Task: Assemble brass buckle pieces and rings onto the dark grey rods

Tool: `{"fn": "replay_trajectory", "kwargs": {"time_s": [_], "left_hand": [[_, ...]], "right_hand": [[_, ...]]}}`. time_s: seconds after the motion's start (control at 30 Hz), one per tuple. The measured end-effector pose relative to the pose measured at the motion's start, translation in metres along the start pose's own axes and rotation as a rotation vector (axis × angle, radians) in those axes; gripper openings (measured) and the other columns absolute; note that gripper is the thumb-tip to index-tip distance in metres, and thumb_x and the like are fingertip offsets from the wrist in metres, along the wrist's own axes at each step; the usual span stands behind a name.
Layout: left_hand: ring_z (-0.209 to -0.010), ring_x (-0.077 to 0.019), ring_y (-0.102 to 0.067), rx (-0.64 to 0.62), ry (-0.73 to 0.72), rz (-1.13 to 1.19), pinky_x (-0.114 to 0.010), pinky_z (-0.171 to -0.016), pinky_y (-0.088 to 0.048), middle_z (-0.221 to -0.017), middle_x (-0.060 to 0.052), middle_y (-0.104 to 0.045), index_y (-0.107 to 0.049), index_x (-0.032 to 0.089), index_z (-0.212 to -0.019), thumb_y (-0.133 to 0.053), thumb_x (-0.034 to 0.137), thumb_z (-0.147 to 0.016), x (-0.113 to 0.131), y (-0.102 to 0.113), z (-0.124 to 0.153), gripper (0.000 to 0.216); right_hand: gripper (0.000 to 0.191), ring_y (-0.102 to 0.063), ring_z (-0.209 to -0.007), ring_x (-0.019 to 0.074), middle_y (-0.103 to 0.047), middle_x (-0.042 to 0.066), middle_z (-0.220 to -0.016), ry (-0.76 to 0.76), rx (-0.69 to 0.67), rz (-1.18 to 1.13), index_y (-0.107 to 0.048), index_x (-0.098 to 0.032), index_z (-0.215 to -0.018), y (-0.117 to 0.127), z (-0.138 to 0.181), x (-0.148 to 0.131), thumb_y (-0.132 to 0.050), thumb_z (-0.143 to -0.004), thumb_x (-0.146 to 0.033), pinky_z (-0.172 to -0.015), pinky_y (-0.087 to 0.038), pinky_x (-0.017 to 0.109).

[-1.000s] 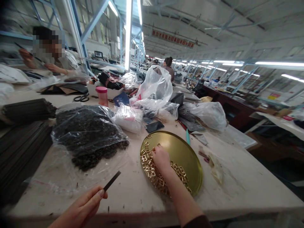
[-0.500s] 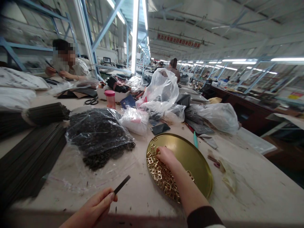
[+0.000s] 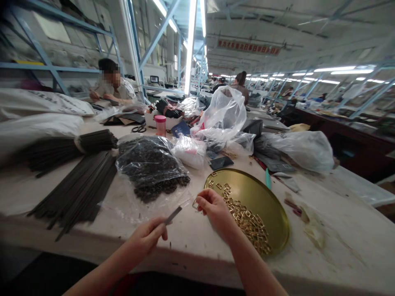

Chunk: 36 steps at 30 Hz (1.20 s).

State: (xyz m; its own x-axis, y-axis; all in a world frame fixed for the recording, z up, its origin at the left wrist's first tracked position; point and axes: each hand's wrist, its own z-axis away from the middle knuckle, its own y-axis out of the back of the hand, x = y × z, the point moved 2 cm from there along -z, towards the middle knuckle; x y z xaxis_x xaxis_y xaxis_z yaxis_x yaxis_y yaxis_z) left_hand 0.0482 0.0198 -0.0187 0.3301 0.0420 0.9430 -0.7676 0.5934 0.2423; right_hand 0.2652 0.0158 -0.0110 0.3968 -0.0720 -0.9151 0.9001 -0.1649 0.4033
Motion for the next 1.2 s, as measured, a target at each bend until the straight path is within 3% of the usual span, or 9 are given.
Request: {"fn": "replay_trajectory", "kwargs": {"time_s": [0.07, 0.13, 0.23, 0.4, 0.57, 0.7, 0.93, 1.2], "left_hand": [[-0.053, -0.0094, -0.042, 0.045, -0.075, 0.009, -0.019, -0.05, -0.034, -0.06, 0.003, -0.049, -0.051, 0.016, -0.068, -0.041, 0.039, -0.08, 0.01, 0.001, 0.0, 0.027], [-0.06, -0.0113, -0.046, 0.055, -0.116, 0.02, -0.02, -0.056, -0.037, -0.061, 0.002, -0.051, -0.051, 0.016, -0.067, -0.044, 0.038, -0.079, 0.017, 0.001, 0.001, 0.026], [-0.058, -0.0116, -0.046, 0.091, -0.094, -0.013, -0.021, -0.055, -0.037, -0.059, 0.002, -0.05, -0.049, 0.016, -0.066, -0.046, 0.033, -0.078, 0.021, 0.0, 0.004, 0.021], [-0.064, -0.0137, -0.049, 0.191, -0.101, -0.074, -0.024, -0.059, -0.038, -0.066, 0.0, -0.053, -0.05, 0.016, -0.073, -0.043, 0.03, -0.081, 0.012, -0.007, 0.007, 0.017], [-0.068, -0.0156, -0.052, 0.213, -0.095, -0.044, -0.025, -0.06, -0.039, -0.073, -0.002, -0.056, -0.052, 0.016, -0.081, -0.042, 0.031, -0.083, -0.006, -0.015, 0.003, 0.018], [-0.069, -0.0162, -0.053, 0.246, -0.092, -0.069, -0.026, -0.063, -0.04, -0.073, -0.002, -0.057, -0.052, 0.016, -0.082, -0.042, 0.03, -0.083, -0.006, -0.014, 0.001, 0.017], [-0.065, -0.0145, -0.051, 0.047, -0.095, -0.189, -0.025, -0.063, -0.037, -0.066, 0.001, -0.055, -0.052, 0.017, -0.079, -0.031, 0.034, -0.088, 0.008, 0.011, -0.004, 0.029], [-0.063, -0.0137, -0.049, -0.043, -0.057, -0.289, -0.023, -0.06, -0.035, -0.062, 0.002, -0.05, -0.054, 0.017, -0.075, -0.033, 0.033, -0.086, -0.002, 0.017, 0.002, 0.029]], "right_hand": [[0.022, -0.048, -0.05, 0.0094, -0.051, -0.003, -0.061, -0.037, -0.049, -0.411, -0.052, -0.019, -0.077, -0.029, 0.022, -0.015, -0.059, -0.074, -0.04, -0.047, -0.037, 0.022], [0.023, -0.048, -0.05, 0.0086, -0.052, -0.004, -0.062, -0.081, -0.067, -0.63, -0.053, -0.018, -0.075, -0.054, 0.037, -0.023, -0.065, -0.069, -0.038, -0.046, -0.036, 0.022], [0.021, -0.048, -0.051, 0.0084, -0.053, -0.004, -0.061, -0.132, -0.069, -0.742, -0.055, -0.018, -0.074, -0.078, 0.047, -0.025, -0.068, -0.067, -0.034, -0.049, -0.038, 0.022], [0.019, -0.049, -0.055, 0.009, -0.056, -0.002, -0.066, -0.266, -0.084, -1.021, -0.057, -0.018, -0.077, -0.095, 0.05, -0.018, -0.067, -0.066, -0.03, -0.054, -0.04, 0.023], [0.016, -0.047, -0.058, 0.0096, -0.057, -0.002, -0.068, -0.261, 0.07, -0.928, -0.059, -0.018, -0.079, -0.103, 0.051, -0.007, -0.064, -0.068, -0.027, -0.056, -0.039, 0.023], [0.017, -0.049, -0.06, 0.0097, -0.057, -0.002, -0.072, -0.279, 0.091, -0.944, -0.057, -0.018, -0.084, -0.112, 0.05, -0.002, -0.062, -0.071, -0.028, -0.057, -0.04, 0.023], [0.019, -0.049, -0.052, 0.0085, -0.053, -0.005, -0.062, -0.134, 0.147, -0.85, -0.052, -0.02, -0.089, -0.093, 0.044, -0.01, -0.06, -0.077, -0.032, -0.049, -0.041, 0.021], [0.028, -0.052, -0.056, 0.0065, -0.055, -0.004, -0.067, -0.278, 0.116, -1.046, -0.06, -0.02, -0.089, -0.09, 0.047, -0.008, -0.072, -0.065, -0.028, -0.05, -0.045, 0.018]]}}
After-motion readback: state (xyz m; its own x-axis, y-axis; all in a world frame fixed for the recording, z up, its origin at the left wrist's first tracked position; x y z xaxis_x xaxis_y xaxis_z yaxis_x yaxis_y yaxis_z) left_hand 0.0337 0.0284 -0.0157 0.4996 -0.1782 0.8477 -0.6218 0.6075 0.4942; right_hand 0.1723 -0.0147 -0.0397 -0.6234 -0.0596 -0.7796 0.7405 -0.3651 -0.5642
